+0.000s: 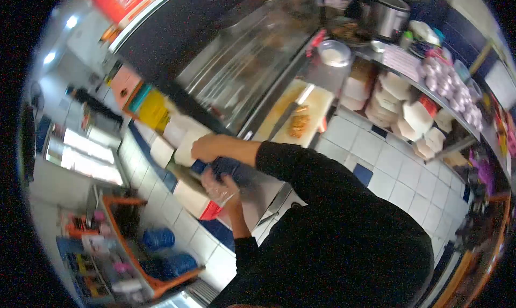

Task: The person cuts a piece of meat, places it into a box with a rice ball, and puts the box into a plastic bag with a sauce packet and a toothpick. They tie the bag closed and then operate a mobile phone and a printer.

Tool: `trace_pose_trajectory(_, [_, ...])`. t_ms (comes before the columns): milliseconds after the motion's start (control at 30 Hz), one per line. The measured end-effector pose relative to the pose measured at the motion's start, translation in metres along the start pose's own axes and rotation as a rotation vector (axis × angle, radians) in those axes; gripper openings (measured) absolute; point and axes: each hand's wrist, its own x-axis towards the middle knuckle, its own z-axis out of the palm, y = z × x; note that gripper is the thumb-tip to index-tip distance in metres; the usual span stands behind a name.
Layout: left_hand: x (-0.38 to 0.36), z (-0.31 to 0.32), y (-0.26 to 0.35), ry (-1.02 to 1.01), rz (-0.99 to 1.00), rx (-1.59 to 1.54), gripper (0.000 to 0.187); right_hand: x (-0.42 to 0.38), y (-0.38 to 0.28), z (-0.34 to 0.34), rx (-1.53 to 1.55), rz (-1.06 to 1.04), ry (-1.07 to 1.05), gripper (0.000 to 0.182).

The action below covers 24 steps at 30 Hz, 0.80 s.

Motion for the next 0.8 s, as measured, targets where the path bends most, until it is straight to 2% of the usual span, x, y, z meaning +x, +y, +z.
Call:
trace_pose_trajectory(67, [0.0,0.0,-0.007,-0.079,0.06,-0.073,0.05,-0.002,-0.004,-0.015,0.023,0.014,-0.038,0.023])
trace_pose_trajectory(133, [-0.011,0.013,-0.015,-0.06,0.034,0.039,0.05,0.01,0.005,-0.011,0.229,-0.165,0.164,0.03])
trace_pose_trajectory(167, [-0.006,0.009,-0.011,-0.049,0.006,0.077,0.05,0.006,-0.01,-0.036,0.221,-0.119,0.113,0.031])
trace_pose_trajectory(233, [0.006,0.0,0.003,-0.078,-0.039,-0.047,0.05,-0.004,-0.043,-0.082,0.22,-0.066,0.058,0.033])
trace_pose_trajectory(300, [0.003,-0.001,0.003,-0.084,-0.059,-0.072,0.05,-0.019,-0.059,-0.098,0.172,-0.219,0.288,0.029])
trace_pose_trajectory(367, [0.0,-0.003,0.012,-0.148,-0.036,-0.09,0.053,-0.047,-0.077,-0.103,0.088,-0.43,0.54,0.025])
trace_pose_trajectory(400, [-0.002,-0.007,0.019,-0.207,0.003,-0.076,0.056,-0.072,-0.089,-0.12,0.065,-0.382,0.469,0.028])
trace_pose_trajectory(467, [-0.015,-0.006,0.02,-0.294,0.09,-0.148,0.058,-0.127,-0.1,-0.135,0.109,-0.406,0.531,0.023])
trace_pose_trajectory(567, [-0.046,0.017,0.025,-0.504,0.256,-0.241,0.061,-0.214,-0.08,-0.119,0.455,-0.369,0.588,0.023])
trace_pose_trajectory(633, [-0.057,0.061,0.033,-0.635,0.37,-0.258,0.063,-0.279,-0.058,-0.101,0.621,-0.095,0.625,0.024])
trace_pose_trajectory(667, [-0.063,0.095,0.033,-0.665,0.428,-0.284,0.065,-0.315,-0.049,-0.095,0.687,0.123,0.61,0.026])
trace_pose_trajectory(700, [-0.069,0.136,0.032,-0.688,0.475,-0.341,0.066,-0.35,-0.039,-0.088,0.749,0.341,0.594,0.027])
trace_pose_trajectory(733, [-0.069,0.18,0.029,-0.672,0.522,-0.509,0.067,-0.384,-0.028,-0.073,0.809,0.485,0.668,0.027])
trace_pose_trajectory(767, [-0.052,0.199,0.057,-0.595,0.965,0.114,0.077,-0.415,-0.022,-0.062,0.812,0.692,0.729,0.028])
trace_pose_trajectory(800, [-0.015,0.185,0.102,-0.907,0.904,0.143,0.087,-0.444,-0.015,-0.052,0.747,0.816,0.772,0.026])
